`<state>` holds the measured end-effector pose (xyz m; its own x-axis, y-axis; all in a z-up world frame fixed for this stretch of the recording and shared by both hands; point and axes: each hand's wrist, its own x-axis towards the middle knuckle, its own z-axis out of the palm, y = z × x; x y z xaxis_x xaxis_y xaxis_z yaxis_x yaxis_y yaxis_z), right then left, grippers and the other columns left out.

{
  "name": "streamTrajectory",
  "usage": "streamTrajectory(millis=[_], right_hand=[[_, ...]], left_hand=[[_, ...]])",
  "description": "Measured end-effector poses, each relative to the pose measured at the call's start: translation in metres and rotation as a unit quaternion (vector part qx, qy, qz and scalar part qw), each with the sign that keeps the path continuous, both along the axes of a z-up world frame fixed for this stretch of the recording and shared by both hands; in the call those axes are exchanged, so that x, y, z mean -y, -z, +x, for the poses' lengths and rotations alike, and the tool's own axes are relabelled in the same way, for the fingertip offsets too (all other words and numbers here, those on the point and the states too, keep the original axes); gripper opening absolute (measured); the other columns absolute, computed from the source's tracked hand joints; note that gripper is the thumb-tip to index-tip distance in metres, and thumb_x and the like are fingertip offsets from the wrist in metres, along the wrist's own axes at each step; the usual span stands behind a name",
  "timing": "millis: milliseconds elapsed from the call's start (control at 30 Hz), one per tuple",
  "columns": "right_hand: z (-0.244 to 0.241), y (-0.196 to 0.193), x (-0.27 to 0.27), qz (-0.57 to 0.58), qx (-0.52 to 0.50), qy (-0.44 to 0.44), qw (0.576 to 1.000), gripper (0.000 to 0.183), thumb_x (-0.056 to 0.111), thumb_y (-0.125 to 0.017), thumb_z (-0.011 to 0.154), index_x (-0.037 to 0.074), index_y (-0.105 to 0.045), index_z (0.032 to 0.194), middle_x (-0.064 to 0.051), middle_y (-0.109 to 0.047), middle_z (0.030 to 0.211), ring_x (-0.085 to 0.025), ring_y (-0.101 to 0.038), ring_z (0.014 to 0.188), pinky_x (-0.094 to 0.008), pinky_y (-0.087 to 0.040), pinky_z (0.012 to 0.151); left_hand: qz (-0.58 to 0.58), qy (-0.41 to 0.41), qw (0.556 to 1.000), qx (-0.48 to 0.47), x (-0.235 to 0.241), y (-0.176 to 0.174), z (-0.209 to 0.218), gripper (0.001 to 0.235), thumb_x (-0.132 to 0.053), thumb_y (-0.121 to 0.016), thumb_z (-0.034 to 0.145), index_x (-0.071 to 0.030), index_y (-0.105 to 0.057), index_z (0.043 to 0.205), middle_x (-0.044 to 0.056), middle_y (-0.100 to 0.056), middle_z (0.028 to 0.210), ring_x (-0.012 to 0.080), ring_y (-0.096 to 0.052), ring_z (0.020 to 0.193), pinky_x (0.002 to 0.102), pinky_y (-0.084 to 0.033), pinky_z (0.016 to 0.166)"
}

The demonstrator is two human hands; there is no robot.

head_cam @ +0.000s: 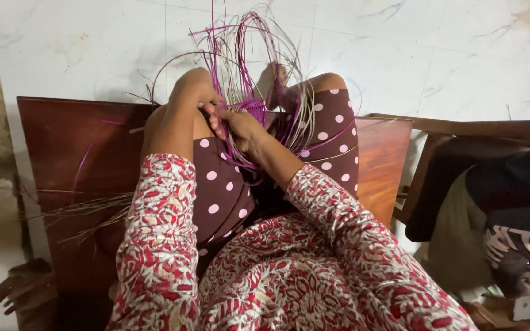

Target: The person sits on a low wooden bench and weaves purple and natural-colored fibers into a circular basket frame held between their legs. They repeatedly pass strands through the existing weave, pull them tight, and adjust the bundle of fibers to continue the pattern.

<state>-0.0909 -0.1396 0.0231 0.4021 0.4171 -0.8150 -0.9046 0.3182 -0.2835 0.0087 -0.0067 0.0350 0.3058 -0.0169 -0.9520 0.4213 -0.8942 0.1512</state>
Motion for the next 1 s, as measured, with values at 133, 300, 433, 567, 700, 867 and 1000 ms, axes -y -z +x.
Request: streamTrajectory(millis=[133,300,433,567,700,867,1000], right_hand=[[-0.021,-0.018,0.015,-0.080,0.008,-0.051,0.995,0.024,0.017,-0.060,0.100,-0.004,-0.064,0.090,-0.008,-0.064,0.065,-0.015,-0.068,0.052,-0.025,-0.058,0.047],[-0.023,-0.042,0.022,-0.099,0.024,-0.066,0.993,0.026,0.017,-0.058,0.100,-0.008,-0.064,0.103,-0.011,-0.070,0.081,-0.016,-0.073,0.066,-0.023,-0.059,0.050],[-0.011,-0.045,0.029,-0.223,0.067,-0.119,0.965,0.058,0.044,-0.073,0.090,-0.011,-0.067,0.105,-0.025,-0.071,0.088,-0.028,-0.075,0.072,-0.041,-0.061,0.053],[-0.017,-0.042,0.020,-0.338,0.098,-0.247,0.903,0.062,0.062,-0.066,0.084,0.004,-0.077,0.104,-0.018,-0.076,0.094,-0.034,-0.076,0.086,-0.045,-0.060,0.065],[-0.037,-0.071,0.041,-0.348,0.122,-0.284,0.885,0.052,0.051,-0.064,0.088,0.003,-0.077,0.104,-0.020,-0.076,0.102,-0.035,-0.073,0.103,-0.045,-0.057,0.089],[-0.010,-0.064,0.044,-0.226,0.056,-0.102,0.967,0.065,0.041,-0.071,0.087,-0.012,-0.058,0.120,-0.027,-0.064,0.105,-0.035,-0.066,0.092,-0.049,-0.058,0.074],[-0.001,-0.124,0.026,-0.300,0.064,-0.160,0.938,0.081,0.061,-0.067,0.083,-0.008,-0.067,0.125,-0.025,-0.066,0.132,-0.036,-0.059,0.130,-0.049,-0.047,0.106]], left_hand=[[-0.003,-0.015,0.996,0.092,-0.006,0.037,-0.013,0.026,-0.030,-0.077,0.085,-0.004,-0.074,0.090,0.001,-0.073,0.062,0.0183,-0.067,0.051,0.036,-0.053,0.059],[-0.051,0.005,0.997,0.049,-0.006,0.000,-0.007,0.034,-0.029,-0.076,0.086,-0.002,-0.073,0.105,0.003,-0.077,0.075,0.0179,-0.065,0.057,0.035,-0.054,0.062],[-0.084,-0.010,0.996,0.002,0.007,-0.015,-0.004,0.025,-0.021,-0.071,0.086,0.001,-0.074,0.098,0.004,-0.076,0.072,0.0143,-0.056,0.046,0.030,-0.050,0.054],[-0.065,-0.030,0.997,0.043,0.015,0.016,-0.011,0.024,-0.022,-0.074,0.082,0.000,-0.076,0.090,0.003,-0.074,0.067,0.0131,-0.056,0.043,0.029,-0.050,0.051],[-0.042,-0.056,0.994,0.078,0.004,0.057,-0.007,0.036,-0.027,-0.077,0.084,0.004,-0.069,0.102,0.004,-0.074,0.065,0.0156,-0.061,0.042,0.035,-0.054,0.057],[-0.075,-0.065,0.995,0.033,0.018,0.009,-0.014,0.048,-0.031,-0.070,0.089,0.006,-0.064,0.118,0.000,-0.076,0.075,0.0098,-0.057,0.047,0.028,-0.050,0.059],[-0.120,-0.139,0.979,0.087,0.025,0.025,-0.027,0.034,-0.027,-0.074,0.082,0.001,-0.072,0.100,0.004,-0.074,0.068,0.0125,-0.057,0.044,0.030,-0.047,0.050]])
